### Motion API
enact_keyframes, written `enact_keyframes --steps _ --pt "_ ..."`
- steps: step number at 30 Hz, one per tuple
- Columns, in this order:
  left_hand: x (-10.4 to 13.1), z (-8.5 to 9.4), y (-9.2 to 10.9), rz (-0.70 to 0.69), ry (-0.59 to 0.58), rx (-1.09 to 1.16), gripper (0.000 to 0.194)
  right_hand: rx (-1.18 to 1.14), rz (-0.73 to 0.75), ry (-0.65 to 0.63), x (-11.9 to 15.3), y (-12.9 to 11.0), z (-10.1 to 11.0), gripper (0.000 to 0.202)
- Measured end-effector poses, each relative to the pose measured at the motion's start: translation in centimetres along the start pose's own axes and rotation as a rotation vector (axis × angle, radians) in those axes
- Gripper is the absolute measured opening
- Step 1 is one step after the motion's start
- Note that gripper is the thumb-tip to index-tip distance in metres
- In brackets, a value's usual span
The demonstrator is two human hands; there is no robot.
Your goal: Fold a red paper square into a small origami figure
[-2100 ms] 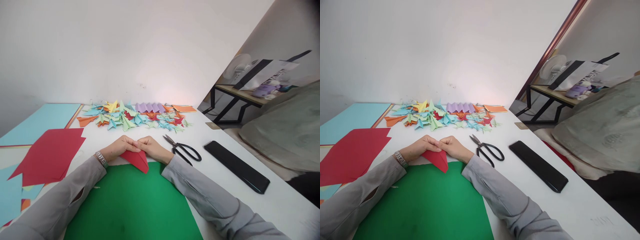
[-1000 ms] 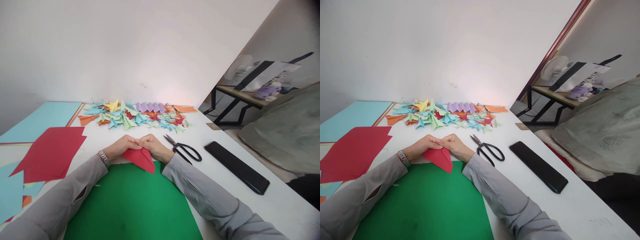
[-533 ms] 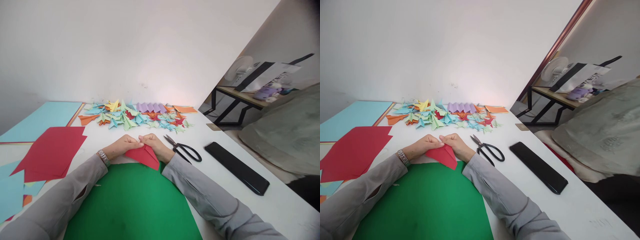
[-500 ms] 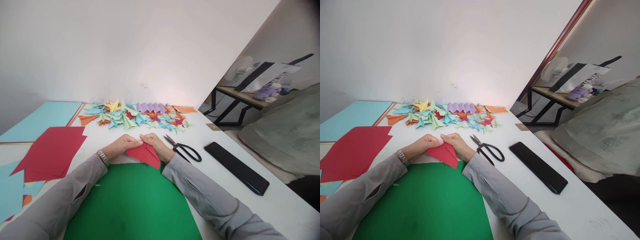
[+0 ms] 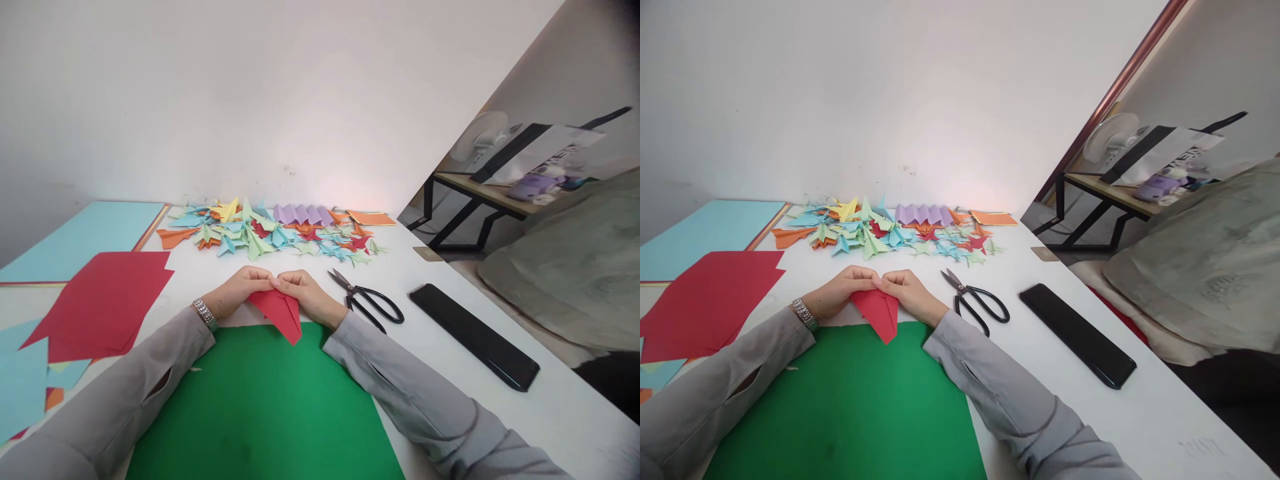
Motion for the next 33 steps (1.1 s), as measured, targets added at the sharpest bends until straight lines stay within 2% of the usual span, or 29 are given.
enact_keyframes --steps 5,9,23,33 --pt "-0.11 -0.01 0.05 -0.048 -0.009 -0.042 0.039 -0.022 0.016 -0.021 0.03 -0.04 0.04 0.045" --pt "-0.33 0.07 -0.02 -0.098 -0.014 -0.069 0.048 -0.053 0.015 0.022 -0.05 0.07 0.26 0.047" --pt "-0.54 0.72 -0.34 -0.101 0.123 0.048 0.051 -0.111 0.016 0.045 -0.24 0.43 0.59 0.046" --pt "-0.6 0.64 0.2 -0.079 0.12 0.144 0.047 -0.117 -0.003 0.108 -0.16 0.38 0.69 0.048"
Point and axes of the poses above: each hand's wrist, its own x-axis away from the middle knuckle, its own z-axis out of the back of the hand, y = z × x, the point moved 4 cm from there along -x, towards the middle knuckle, and after that the axes turned 1 degree about -x, right-handed, at the moved point
